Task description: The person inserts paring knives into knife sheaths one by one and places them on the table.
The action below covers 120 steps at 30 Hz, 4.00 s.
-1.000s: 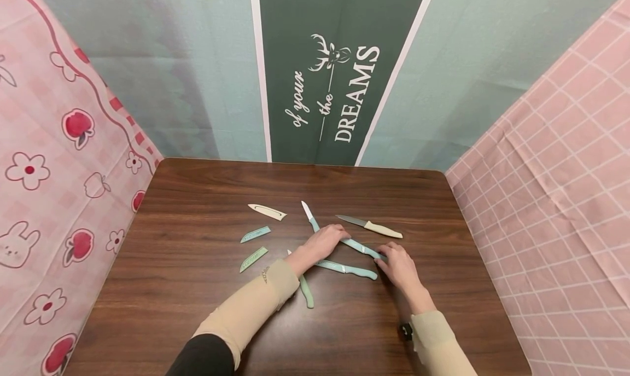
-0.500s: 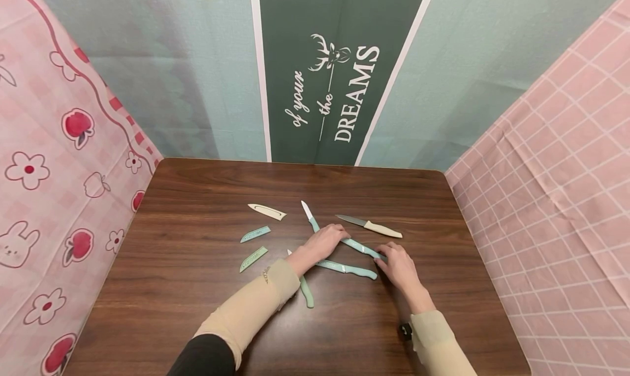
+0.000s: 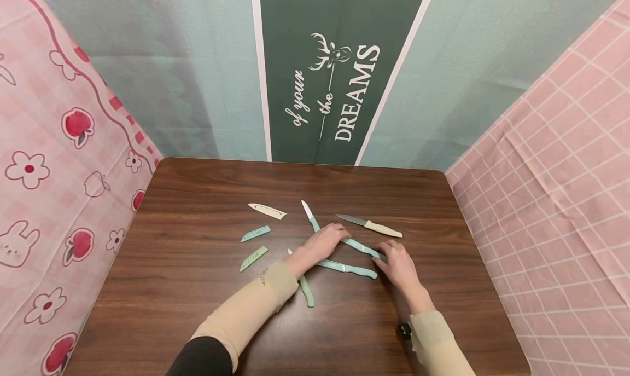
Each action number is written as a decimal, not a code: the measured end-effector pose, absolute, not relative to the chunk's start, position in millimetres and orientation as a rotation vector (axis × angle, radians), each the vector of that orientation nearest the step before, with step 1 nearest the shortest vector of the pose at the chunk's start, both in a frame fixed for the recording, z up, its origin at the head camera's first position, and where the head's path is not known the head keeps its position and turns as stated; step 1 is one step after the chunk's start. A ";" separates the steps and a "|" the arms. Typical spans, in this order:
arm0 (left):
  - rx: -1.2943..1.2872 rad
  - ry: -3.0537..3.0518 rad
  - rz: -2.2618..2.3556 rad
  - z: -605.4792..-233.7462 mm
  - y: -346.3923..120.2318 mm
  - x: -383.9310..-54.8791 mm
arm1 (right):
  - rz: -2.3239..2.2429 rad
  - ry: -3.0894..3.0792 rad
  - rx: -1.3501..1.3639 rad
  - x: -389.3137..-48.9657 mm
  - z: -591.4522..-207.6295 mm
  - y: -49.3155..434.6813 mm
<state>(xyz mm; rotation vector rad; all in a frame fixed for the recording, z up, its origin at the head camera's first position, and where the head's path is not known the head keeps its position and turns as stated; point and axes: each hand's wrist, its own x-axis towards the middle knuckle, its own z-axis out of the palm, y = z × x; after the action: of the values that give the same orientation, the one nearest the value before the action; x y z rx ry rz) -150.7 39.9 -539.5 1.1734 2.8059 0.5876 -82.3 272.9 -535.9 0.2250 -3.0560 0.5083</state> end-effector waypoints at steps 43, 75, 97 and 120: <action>0.637 3.044 0.999 -530.1 -136.0 -78.7 | 0.776 -2.855 0.766 -95.0 -501.9 151.3; 0.225 3.006 0.879 -537.3 -164.5 -59.3 | 0.545 -2.990 1.105 -99.2 -525.7 25.0; 0.235 3.031 0.917 -539.6 -155.5 -65.1 | 0.518 -2.959 1.051 -97.7 -539.5 11.9; 0.243 2.932 0.968 -540.8 -158.6 -69.4 | 0.495 -2.918 1.015 -96.9 -538.3 11.6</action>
<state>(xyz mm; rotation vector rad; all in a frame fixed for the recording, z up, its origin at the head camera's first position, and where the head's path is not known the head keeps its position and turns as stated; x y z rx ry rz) -69.4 -158.6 -540.8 0.2431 2.9316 0.9678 -96.9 11.6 -538.3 1.0145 -2.9179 0.4952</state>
